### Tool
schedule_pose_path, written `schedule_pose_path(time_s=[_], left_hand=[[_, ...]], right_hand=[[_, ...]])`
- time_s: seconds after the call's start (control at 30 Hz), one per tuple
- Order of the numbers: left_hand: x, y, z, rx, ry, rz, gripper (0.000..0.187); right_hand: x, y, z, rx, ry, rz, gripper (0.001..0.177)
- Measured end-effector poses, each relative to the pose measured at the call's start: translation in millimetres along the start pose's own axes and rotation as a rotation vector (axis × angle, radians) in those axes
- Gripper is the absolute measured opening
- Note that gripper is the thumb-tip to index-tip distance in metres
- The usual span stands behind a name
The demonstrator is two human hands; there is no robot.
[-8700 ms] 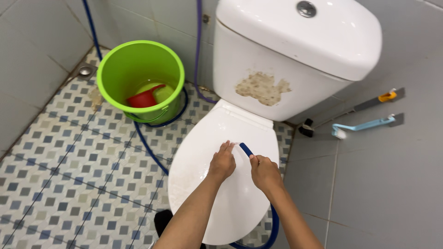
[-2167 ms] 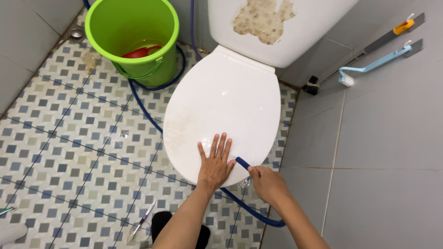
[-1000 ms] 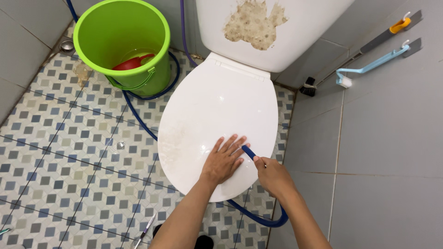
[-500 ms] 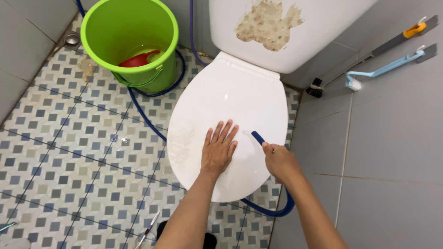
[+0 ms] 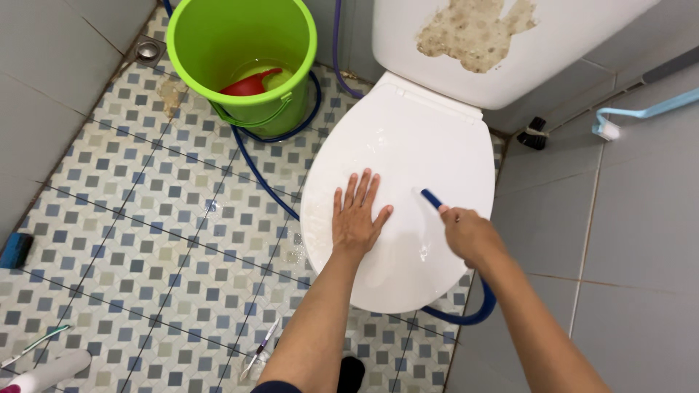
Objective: The person cleans the exterior and lid of a toilet by scrubbing it with a toothbrush and rinsing it with water from a hose.
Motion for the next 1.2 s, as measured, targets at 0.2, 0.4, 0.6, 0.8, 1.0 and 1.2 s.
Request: schedule_pose_path(time_s=[0.2,0.4,0.6,0.8,1.0,1.2], left_hand=[[15.4,-8.1,-28.2,0.062,-0.001,0.117,0.07],[38.6,-6.2,-38.7,0.055,0.013,0.181,0.069],[40.9,-8.2,-39.6,0.054,-0.048,0.128,0.075],[35.1,-10.1,-49.6,0.105,-0.115,0.073,0.094],[29.4,-7.9,-57.6,0.191,-0.134,0.047,0.109],[31.1,-13.2,-63.2,0.209,-0.21,0.024,0.12]], right_hand=[[-2.0,46.9,-42.7,0.139,-0.193,-0.058,0.055],[6.0,65.4,-58.9,0.186,-0.221,-0.077,0.053],[-7.7,44.1,-53.3,0.16,-0.19,0.003,0.055],[-14.8,18.3,-30.7,0.057,-0.071,0.057,0.056],[-4.2,3.2,-25.5,-0.041,0.053,0.046,0.053],[-20.8,23.0,-45.5,0.057,-0.099,0.085,0.057]])
Point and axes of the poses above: each hand's wrist, its own x-axis away from the middle knuckle, its own y-axis out of the palm, z = x × y, the point moved 8 cm from there along -x, towards the middle knuckle, and after that the axes turned 11 degrees about -z, right-handed, at the moved point
